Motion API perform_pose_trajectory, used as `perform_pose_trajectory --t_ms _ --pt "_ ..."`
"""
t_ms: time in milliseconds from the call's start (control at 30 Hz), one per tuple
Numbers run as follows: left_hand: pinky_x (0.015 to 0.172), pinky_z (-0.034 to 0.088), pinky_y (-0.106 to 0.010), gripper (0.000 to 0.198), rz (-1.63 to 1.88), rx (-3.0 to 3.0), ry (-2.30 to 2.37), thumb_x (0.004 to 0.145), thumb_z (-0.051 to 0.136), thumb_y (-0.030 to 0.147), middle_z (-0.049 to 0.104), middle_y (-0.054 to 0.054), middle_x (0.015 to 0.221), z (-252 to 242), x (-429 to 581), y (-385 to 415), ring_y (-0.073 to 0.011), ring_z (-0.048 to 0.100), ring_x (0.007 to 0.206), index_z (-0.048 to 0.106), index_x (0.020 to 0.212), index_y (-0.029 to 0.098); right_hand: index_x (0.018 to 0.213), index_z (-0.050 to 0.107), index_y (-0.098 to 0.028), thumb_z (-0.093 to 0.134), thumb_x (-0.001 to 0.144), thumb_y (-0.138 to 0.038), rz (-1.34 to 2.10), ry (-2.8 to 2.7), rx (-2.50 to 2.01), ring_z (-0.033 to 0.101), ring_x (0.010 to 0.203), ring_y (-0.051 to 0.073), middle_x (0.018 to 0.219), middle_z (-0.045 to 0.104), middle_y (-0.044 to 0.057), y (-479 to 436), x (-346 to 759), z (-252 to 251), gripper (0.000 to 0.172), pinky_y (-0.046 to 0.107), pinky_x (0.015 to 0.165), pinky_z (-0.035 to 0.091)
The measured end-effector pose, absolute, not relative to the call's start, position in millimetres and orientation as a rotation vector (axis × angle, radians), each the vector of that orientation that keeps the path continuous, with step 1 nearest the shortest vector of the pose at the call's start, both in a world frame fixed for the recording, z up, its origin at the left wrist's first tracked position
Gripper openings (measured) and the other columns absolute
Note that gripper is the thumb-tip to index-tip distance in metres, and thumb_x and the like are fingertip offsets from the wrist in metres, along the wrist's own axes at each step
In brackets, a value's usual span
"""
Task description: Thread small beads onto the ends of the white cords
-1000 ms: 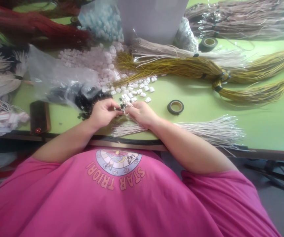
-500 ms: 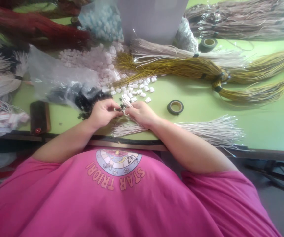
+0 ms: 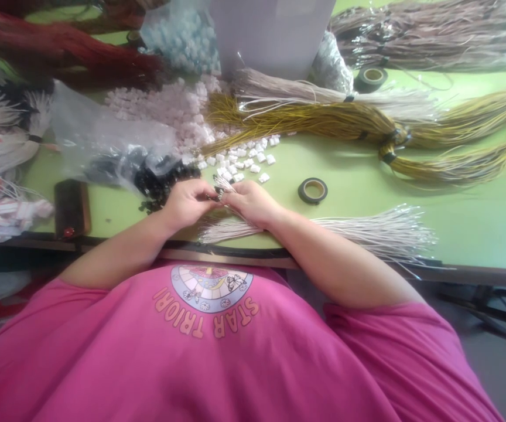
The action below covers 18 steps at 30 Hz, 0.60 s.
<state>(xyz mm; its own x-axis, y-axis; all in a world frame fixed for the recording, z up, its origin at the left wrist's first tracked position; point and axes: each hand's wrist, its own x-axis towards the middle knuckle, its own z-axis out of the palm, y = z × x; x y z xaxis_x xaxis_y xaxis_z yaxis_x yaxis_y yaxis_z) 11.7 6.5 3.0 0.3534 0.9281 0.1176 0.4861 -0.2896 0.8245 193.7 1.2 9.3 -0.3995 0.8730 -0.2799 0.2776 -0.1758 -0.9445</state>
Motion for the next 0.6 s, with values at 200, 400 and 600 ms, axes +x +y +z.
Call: perform_pose_trajectory --t_ms 200,400,600 --pt "0.062 0.042 -0.024 0.015 0.729 1.945 1.224 0.067 0.072 0.030 0.065 -0.001 0.070 3 10 10 -0.0122 0.057 0.065 0.066 0.069 0.016 0.065 0.055 -0.014 0.057 0.075 -0.035 1.653 -1.533 -1.297 0.034 0.046 0.005 0.052 0.042 -0.005 0 191 7 0.023 0.022 0.046 0.026" --pt "0.056 0.041 -0.022 0.018 0.624 1.711 1.301 0.061 0.074 0.023 0.062 -0.002 0.073 6 -3 19 -0.0098 0.053 0.060 0.065 0.075 0.015 0.069 0.063 -0.012 0.066 0.067 -0.030 1.535 -1.363 -1.301 0.045 0.054 0.008 0.057 0.053 -0.003 1 191 1 0.018 0.023 0.056 0.036" --pt "0.037 0.025 -0.012 0.031 0.795 0.791 1.018 0.069 0.053 -0.001 0.059 -0.001 0.077 33 -7 19 0.0004 0.036 0.042 0.061 0.094 0.015 0.077 0.067 -0.012 0.070 0.057 -0.022 1.641 -1.072 -1.269 0.052 0.056 0.011 0.063 0.062 0.000 3 191 0 0.023 0.026 0.057 0.040"
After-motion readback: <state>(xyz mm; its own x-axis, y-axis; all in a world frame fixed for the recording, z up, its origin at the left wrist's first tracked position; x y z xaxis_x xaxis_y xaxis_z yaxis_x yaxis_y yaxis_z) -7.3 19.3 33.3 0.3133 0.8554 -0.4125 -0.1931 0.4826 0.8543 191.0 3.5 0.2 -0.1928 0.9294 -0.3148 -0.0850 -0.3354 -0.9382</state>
